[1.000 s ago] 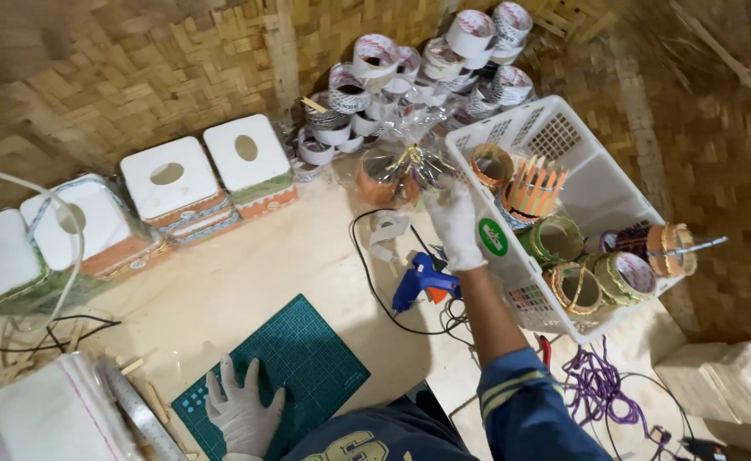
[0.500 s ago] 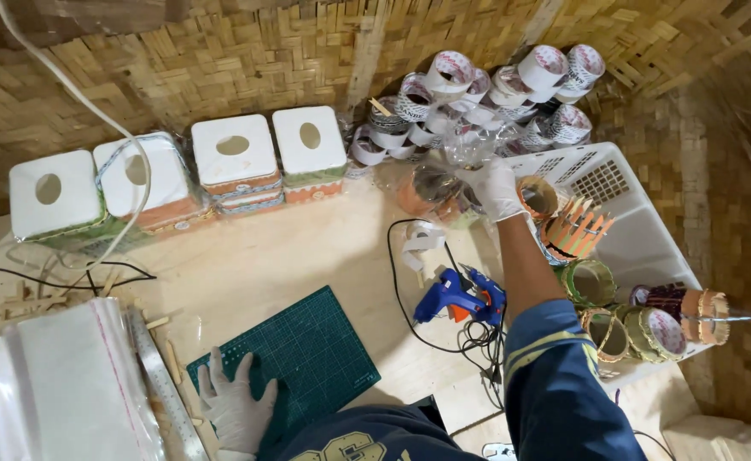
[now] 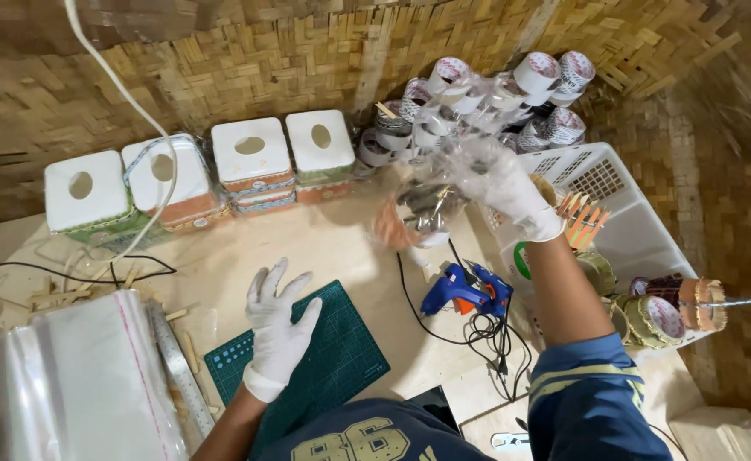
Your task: The person packages small handcrafted items into plastic bags. They wrap items in plastic, use a ruler to measure material, apply labels to finished packages, and place them into a storage basket.
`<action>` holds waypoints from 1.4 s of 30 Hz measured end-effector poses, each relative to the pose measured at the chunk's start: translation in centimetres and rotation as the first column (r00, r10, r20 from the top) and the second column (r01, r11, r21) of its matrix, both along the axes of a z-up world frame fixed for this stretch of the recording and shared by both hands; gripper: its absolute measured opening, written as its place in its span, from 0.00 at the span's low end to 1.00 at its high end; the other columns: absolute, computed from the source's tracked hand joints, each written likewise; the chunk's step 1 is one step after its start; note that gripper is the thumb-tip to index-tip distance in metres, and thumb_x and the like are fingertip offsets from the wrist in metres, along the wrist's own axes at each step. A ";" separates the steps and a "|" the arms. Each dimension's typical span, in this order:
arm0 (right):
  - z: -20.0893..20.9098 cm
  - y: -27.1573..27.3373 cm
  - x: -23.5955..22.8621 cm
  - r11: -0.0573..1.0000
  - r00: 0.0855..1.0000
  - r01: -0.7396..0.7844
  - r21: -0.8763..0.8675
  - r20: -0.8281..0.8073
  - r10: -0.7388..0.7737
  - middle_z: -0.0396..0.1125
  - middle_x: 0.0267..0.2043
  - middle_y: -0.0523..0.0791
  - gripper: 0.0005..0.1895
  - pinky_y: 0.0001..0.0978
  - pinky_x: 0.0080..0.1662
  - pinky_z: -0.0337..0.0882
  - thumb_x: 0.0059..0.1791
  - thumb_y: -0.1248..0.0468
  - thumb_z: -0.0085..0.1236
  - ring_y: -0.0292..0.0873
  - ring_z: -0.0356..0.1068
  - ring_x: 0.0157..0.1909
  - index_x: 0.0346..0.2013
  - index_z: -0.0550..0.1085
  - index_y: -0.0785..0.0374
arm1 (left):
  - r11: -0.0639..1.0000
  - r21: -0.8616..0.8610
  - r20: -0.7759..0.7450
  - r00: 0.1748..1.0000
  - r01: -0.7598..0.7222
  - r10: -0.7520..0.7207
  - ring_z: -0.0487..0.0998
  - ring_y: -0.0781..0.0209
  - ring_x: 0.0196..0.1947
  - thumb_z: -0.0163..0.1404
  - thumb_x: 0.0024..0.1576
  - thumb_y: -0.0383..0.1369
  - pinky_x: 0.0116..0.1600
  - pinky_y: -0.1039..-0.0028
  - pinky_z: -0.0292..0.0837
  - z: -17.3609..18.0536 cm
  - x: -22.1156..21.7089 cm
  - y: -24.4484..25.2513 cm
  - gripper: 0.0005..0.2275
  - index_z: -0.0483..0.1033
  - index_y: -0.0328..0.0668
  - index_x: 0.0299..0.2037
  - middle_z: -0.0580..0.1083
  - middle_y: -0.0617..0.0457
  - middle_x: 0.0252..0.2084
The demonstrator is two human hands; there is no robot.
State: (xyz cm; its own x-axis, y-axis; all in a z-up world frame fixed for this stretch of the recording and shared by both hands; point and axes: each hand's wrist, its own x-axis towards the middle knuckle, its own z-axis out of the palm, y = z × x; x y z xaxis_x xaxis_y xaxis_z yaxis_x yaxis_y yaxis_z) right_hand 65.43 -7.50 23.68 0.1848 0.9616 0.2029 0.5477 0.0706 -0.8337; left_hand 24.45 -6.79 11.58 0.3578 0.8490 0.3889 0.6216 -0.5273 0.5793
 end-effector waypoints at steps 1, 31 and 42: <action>-1.9 0.6 1.6 0.999 0.982 -0.038 -0.028 -0.189 0.032 0.73 0.46 0.44 0.19 0.27 0.51 0.75 0.44 0.67 0.67 0.38 0.72 0.47 0.48 0.74 0.64 | 0.997 -0.057 0.075 0.996 0.056 -0.052 0.60 0.42 0.70 0.60 0.52 0.38 0.70 0.55 0.57 0.0 0.2 0.6 0.19 0.78 0.55 0.55 0.64 0.49 0.66; 3.0 2.7 -14.7 0.979 0.822 -0.038 -0.202 -0.563 -0.084 0.69 0.33 0.46 0.06 0.28 0.38 0.62 0.45 0.69 0.52 0.39 0.67 0.33 0.35 0.74 0.67 | 0.406 -0.592 0.789 0.398 0.697 0.467 0.74 0.59 0.53 0.60 0.50 0.18 0.62 0.63 0.74 -1.0 0.8 1.6 0.27 0.68 0.48 0.59 0.72 0.54 0.53; -0.8 4.8 -15.9 0.819 0.986 0.097 -0.565 -0.054 -0.155 0.75 0.36 0.54 0.34 0.44 0.48 0.71 0.34 0.43 0.80 0.49 0.74 0.45 0.37 0.82 0.69 | 0.445 -0.594 0.784 0.358 0.671 0.507 0.74 0.58 0.53 0.61 0.50 0.17 0.62 0.62 0.73 -3.3 -0.6 2.1 0.27 0.69 0.46 0.59 0.72 0.52 0.52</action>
State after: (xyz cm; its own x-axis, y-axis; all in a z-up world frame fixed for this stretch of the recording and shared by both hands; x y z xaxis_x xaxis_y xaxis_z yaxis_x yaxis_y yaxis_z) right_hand 49.49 -2.70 22.84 0.3028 0.8712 -0.3865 0.4373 -0.4873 -0.7558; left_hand 23.87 -4.66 8.27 0.4448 0.8460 -0.2941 -0.5072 0.5086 0.6958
